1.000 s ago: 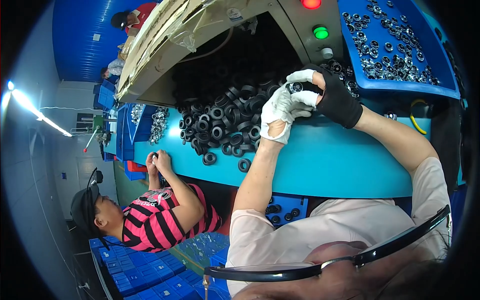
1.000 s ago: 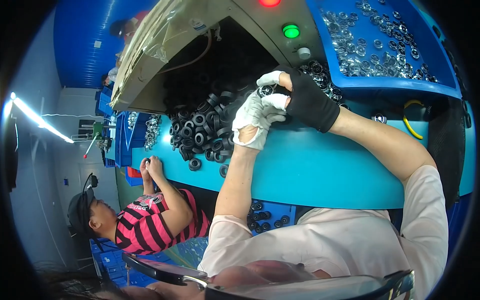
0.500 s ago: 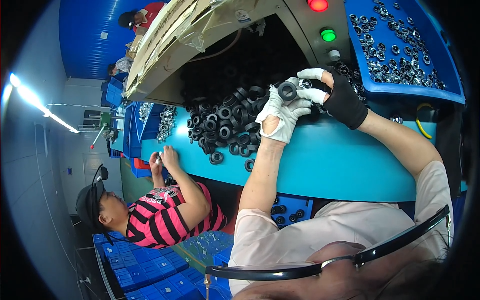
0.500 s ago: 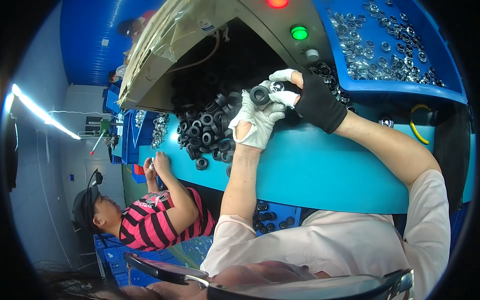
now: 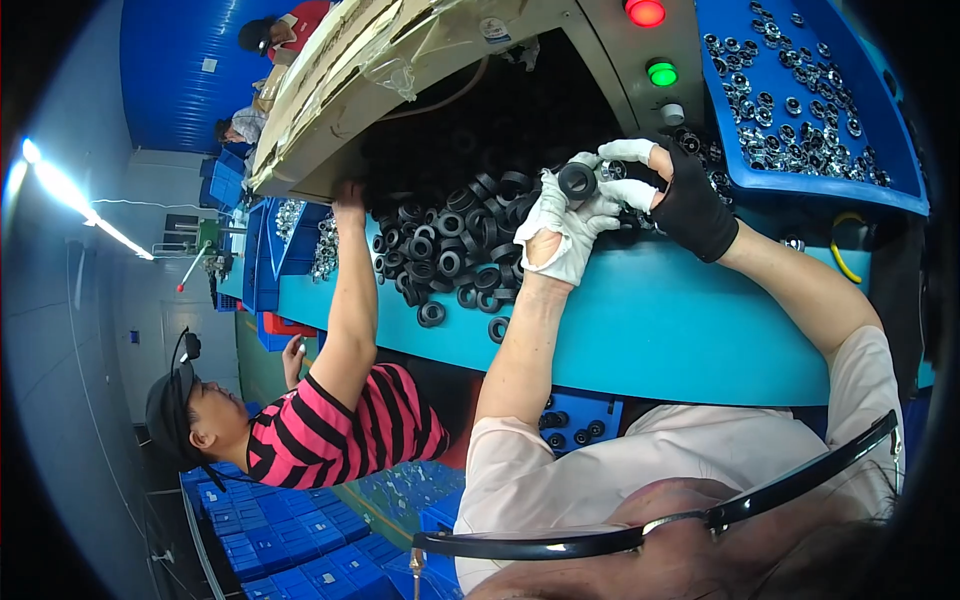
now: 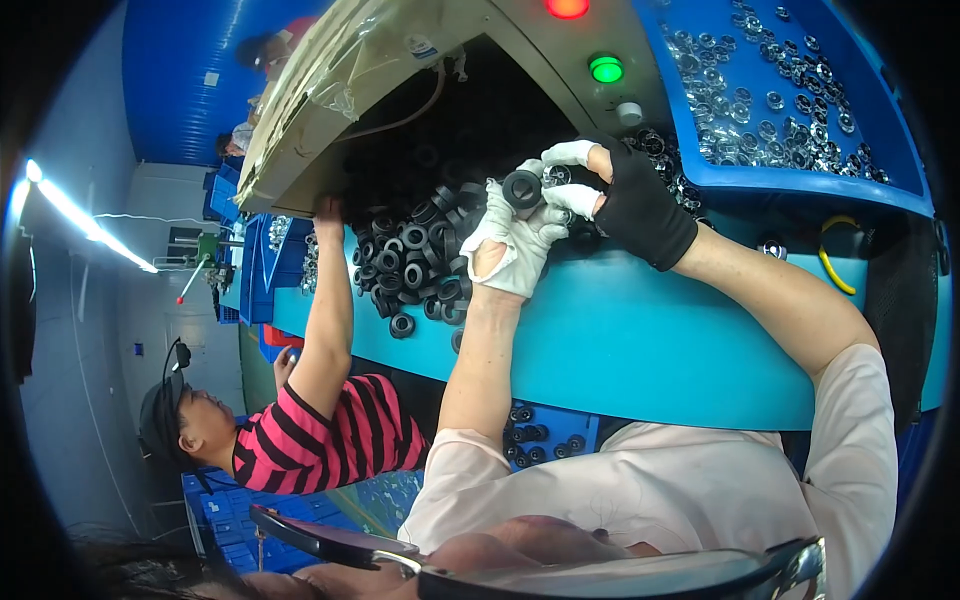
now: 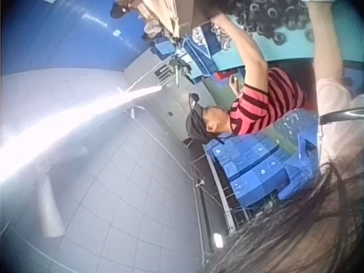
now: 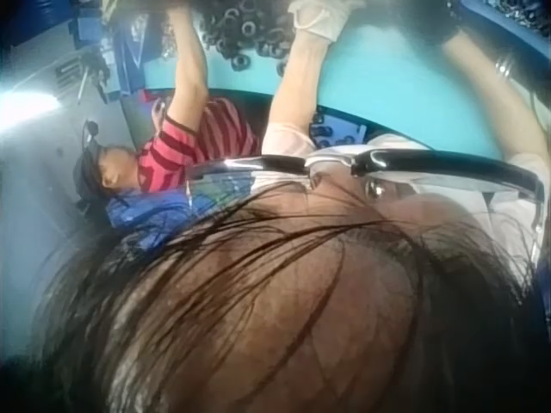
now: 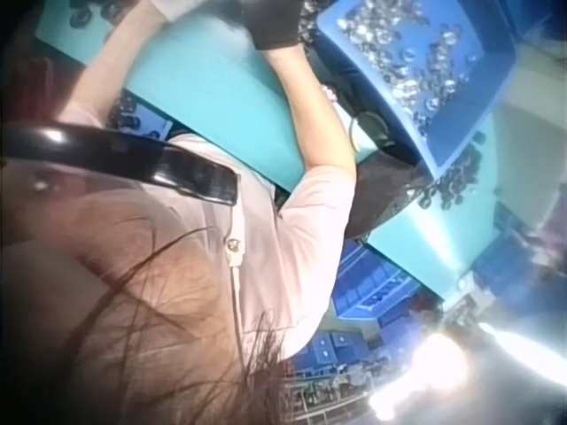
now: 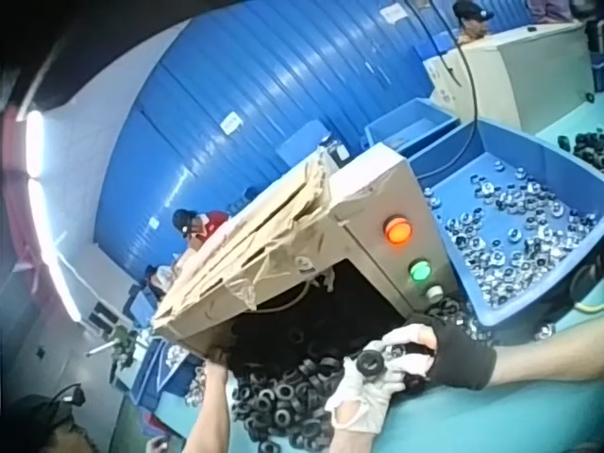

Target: The person assembles rubber gaskets onto metal rings by hand at a production workstation.

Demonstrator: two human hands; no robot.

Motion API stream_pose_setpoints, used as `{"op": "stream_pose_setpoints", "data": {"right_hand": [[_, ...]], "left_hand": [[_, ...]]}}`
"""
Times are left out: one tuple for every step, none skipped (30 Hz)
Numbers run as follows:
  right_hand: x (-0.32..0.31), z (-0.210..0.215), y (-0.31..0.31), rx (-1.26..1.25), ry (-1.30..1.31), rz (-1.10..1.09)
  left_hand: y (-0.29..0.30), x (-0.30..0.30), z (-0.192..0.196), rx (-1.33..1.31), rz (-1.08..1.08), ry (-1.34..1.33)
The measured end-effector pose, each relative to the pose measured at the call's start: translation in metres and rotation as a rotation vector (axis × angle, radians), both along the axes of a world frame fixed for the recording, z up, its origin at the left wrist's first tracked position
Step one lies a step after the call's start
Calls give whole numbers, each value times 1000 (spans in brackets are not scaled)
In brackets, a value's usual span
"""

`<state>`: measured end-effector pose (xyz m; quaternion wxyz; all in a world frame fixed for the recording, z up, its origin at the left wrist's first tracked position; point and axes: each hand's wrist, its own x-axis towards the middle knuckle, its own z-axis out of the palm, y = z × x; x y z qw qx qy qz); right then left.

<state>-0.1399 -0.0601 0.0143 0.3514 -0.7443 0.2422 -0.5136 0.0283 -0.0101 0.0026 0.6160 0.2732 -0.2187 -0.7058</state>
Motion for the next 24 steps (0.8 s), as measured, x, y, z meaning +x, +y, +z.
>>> {"op": "stream_pose_setpoints", "data": {"right_hand": [[1,0,-1,-26,14,-24],[2,1,-2,-25,19,-25],[3,3,-3,-55,4,26],[4,5,-1,-81,-7,76],[4,3,2,-120,43,32],[6,4,3,-200,63,9],[7,5,1,-283,77,-13],[9,0,2,-248,71,-6],[8,-1,2,-248,75,-4],[7,-1,2,-252,80,2],[6,-1,2,-257,84,9],[6,-2,2,-258,84,11],[5,-3,1,-279,106,9],[5,-5,0,-300,128,7],[5,-6,0,-302,127,9],[5,-9,-1,-312,128,-4],[4,-13,-2,-322,130,-18],[3,-19,-5,-321,160,-9],[5,-13,-1,-324,158,-4],[6,-6,6,-255,165,-59],[7,0,10,-186,172,-114],[7,3,11,-123,192,-101],[5,0,10,-124,193,-103],[1,-4,7,-64,269,-52]], "left_hand": [[-1,1,-1,-6,-7,-26],[-2,1,-1,-12,-14,-51],[-2,0,-2,-10,-15,-46],[0,-3,-1,13,24,-125],[2,-5,-1,36,62,-204],[2,-5,-4,-8,31,-232],[1,-4,-5,-42,-5,-238],[0,-4,-7,-78,-40,-245],[4,-7,-9,-107,-52,-235],[5,-9,-8,-106,-51,-233],[5,-10,-7,-106,-17,-252],[5,-10,-7,-106,17,-271],[5,-10,-7,-108,19,-271],[4,-9,-8,-91,6,-260],[4,-9,-8,-74,-6,-249],[3,-12,-6,-21,35,-304],[5,-15,-5,-37,62,-386],[6,-17,-4,-52,88,-467],[6,-14,-3,-79,59,-424],[7,-13,-1,-107,92,-491],[7,-12,1,-134,126,-557],[7,-16,3,-211,160,-644],[7,-18,1,-230,178,-644],[8,-20,-2,-248,196,-643]]}}
